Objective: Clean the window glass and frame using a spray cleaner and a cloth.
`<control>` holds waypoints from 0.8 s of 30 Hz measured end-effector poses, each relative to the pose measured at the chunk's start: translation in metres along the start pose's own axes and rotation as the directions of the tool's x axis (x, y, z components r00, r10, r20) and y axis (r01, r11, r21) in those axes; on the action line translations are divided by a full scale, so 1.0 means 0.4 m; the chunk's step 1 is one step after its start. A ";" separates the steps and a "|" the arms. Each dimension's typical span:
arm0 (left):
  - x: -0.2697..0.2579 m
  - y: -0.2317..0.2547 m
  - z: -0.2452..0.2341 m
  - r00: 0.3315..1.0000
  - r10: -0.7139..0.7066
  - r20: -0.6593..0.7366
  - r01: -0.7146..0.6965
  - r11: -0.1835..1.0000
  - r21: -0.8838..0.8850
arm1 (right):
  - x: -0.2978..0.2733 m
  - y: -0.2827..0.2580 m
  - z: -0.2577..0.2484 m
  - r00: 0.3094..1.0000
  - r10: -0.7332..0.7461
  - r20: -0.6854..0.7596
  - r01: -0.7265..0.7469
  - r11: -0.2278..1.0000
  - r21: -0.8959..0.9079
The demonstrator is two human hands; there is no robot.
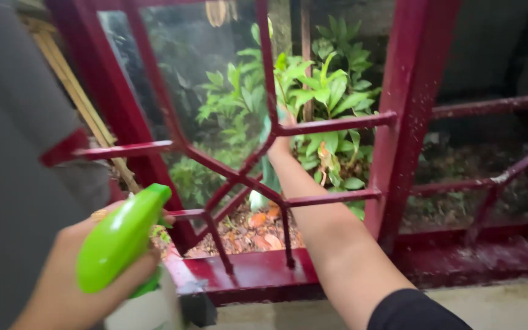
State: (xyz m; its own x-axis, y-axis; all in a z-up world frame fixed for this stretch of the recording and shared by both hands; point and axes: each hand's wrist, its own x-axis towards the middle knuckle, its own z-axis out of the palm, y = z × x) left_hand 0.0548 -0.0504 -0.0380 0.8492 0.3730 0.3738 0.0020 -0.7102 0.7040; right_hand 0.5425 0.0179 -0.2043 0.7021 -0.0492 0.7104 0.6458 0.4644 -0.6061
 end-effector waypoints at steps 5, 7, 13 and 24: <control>0.022 -0.045 -0.008 0.998 -0.058 -0.017 0.060 0.988 0.142 | 0.087 -0.208 0.102 0.951 -0.304 -0.049 0.289 0.937 -0.197; 0.027 -0.054 -0.011 0.993 -0.112 -0.032 0.116 0.975 0.188 | 0.048 -0.244 0.090 0.796 -0.604 -0.022 0.547 0.736 -0.399; 0.031 -0.036 0.007 0.997 -0.058 -0.041 0.068 0.947 0.313 | -0.096 -0.232 -0.017 0.832 0.512 0.215 -0.464 0.854 -0.235; 0.006 0.012 0.006 0.997 -0.048 -0.060 0.057 0.986 0.160 | -0.191 -0.113 -0.015 0.960 0.092 0.265 -0.043 0.982 -0.183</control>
State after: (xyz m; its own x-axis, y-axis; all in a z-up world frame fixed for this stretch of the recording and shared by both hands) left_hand 0.0580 -0.0543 -0.0352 0.8147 0.4420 0.3753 0.1348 -0.7739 0.6188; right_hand 0.4615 -0.0048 -0.2334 0.6539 0.2293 0.7210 0.6587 0.2964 -0.6916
